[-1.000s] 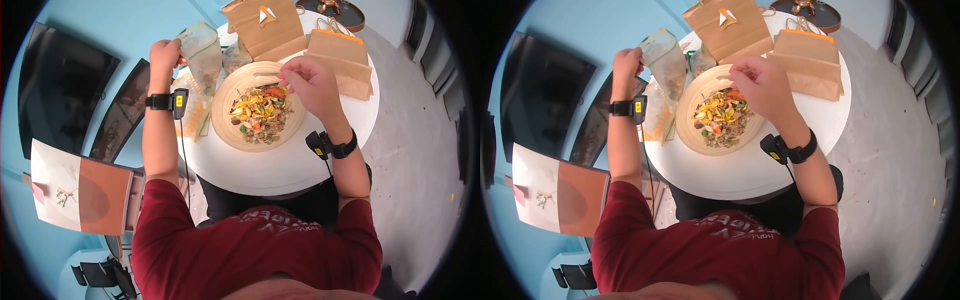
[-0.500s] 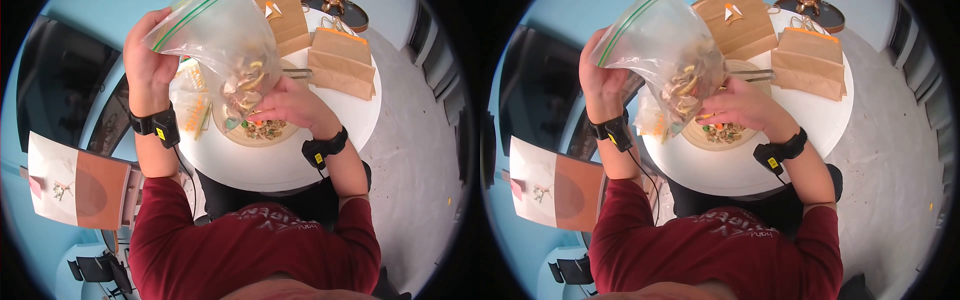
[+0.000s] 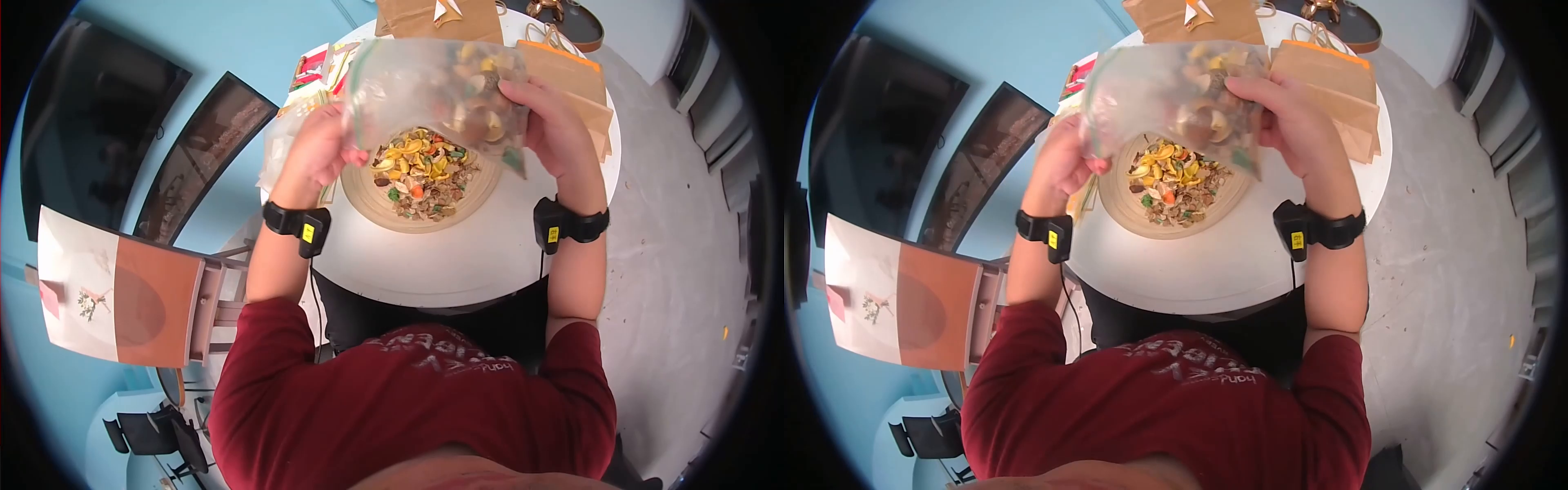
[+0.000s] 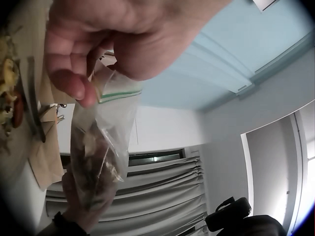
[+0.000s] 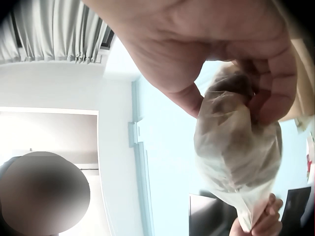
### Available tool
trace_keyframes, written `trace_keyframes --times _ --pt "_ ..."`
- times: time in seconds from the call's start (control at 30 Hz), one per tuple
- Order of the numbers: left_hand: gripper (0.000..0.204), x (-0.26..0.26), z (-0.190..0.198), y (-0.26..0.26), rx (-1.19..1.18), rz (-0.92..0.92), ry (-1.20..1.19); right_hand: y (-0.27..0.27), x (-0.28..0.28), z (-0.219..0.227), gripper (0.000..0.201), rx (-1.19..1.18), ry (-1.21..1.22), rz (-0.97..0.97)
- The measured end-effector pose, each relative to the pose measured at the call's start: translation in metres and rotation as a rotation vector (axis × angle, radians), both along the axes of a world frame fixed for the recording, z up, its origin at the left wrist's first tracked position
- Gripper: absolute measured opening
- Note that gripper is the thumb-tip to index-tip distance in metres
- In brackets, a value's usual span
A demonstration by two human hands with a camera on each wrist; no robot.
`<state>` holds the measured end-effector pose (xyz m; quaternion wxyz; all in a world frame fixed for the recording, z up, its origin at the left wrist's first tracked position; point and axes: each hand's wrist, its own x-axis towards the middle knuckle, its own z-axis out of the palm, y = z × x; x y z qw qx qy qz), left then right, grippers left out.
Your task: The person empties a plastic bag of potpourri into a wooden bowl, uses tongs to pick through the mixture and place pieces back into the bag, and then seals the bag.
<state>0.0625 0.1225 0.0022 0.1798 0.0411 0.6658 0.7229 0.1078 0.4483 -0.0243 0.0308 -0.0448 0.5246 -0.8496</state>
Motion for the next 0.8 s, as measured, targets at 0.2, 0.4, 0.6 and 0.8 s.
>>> trace_keyframes --times 0.2,0.4,0.6,0.8 --pt "0.017 0.011 -0.029 0.020 -0.084 -0.117 -0.164 0.025 -0.019 -0.026 0.037 0.271 0.000 -0.090" --pt "0.014 0.015 -0.038 0.017 -0.195 -0.101 -0.147 0.018 -0.019 -0.027 0.039 0.323 -0.002 -0.120" --pt "0.029 0.019 -0.042 0.010 -0.471 -0.122 0.070 0.004 -0.015 -0.020 0.037 0.176 0.046 -0.107" --pt "0.090 0.050 -0.029 0.051 -0.774 -0.095 0.930 -0.013 -0.006 -0.008 0.041 0.137 0.067 -0.086"
